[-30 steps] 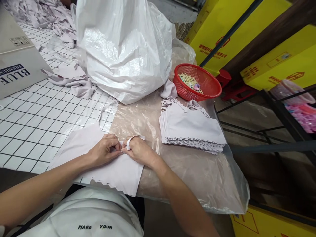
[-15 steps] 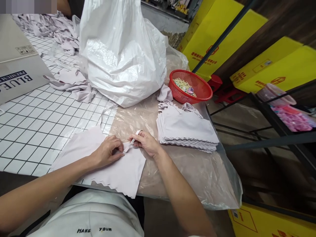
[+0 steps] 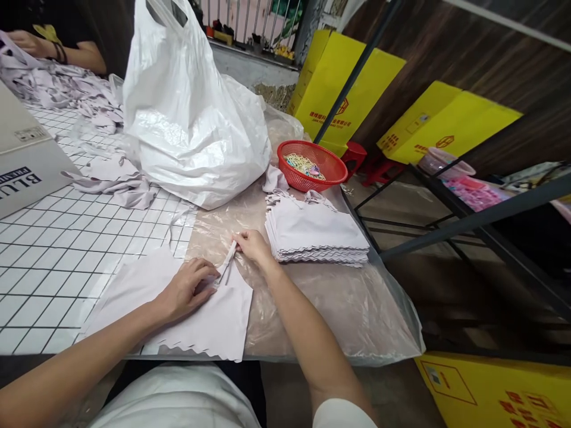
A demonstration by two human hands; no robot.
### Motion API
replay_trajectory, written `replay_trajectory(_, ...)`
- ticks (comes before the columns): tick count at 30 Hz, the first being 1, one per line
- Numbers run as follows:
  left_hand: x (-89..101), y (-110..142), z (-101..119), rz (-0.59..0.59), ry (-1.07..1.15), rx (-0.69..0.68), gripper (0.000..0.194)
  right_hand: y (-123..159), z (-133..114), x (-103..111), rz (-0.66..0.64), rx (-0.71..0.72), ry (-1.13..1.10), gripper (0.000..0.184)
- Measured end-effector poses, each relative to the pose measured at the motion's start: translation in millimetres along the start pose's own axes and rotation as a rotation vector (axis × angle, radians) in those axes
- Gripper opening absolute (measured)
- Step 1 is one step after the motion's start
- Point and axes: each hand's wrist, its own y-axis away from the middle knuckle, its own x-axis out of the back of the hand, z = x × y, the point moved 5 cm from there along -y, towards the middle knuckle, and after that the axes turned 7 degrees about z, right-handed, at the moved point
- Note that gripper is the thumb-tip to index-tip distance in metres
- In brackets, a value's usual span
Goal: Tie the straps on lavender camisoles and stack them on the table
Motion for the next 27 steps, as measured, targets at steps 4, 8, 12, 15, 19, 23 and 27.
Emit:
replay_trajectory(4,-3.1,0.2,6.1,-0.009,-0.11,-0.052,0.025,-10.0,4.0,-0.2,0.02,0.065,0.054,0.034)
replay_trajectory(8,-5.3,1.9,11.8,-0.021,-0.222,-0.122,0.03,-12.7,0.4,-1.9,-0.016,0.072,0.051,0.03)
replay_trajectory(12,-6.6,3.7,10.9,0.011,-0.27,-0.149,0.03,-10.7,-5.2,-4.8,-0.032,0.13,0.018,0.026)
replay_trajectory(15,-7.5,4.3,9.3,0.042,-0.281,-0.163,0.03,-9.4,-6.7,-8.2,-0.054,0.182,-0.004,0.023)
replay_trajectory(19,-7.2,4.2,8.2,0.079,-0.26,-0.182,0.03,-11.0,-3.6,-11.9,-0.129,0.209,-0.024,0.024)
replay_trajectory(23,-4.0,3.3,8.7,0.121,-0.173,-0.204,0.035,-15.1,-1.5,-8.6,-0.127,0.274,-0.055,0.023)
replay_trajectory(27,1.4,1.6,11.0,0.175,-0.115,-0.232,0.039,-19.6,0.4,-4.7,-0.041,0.328,-0.083,0.011)
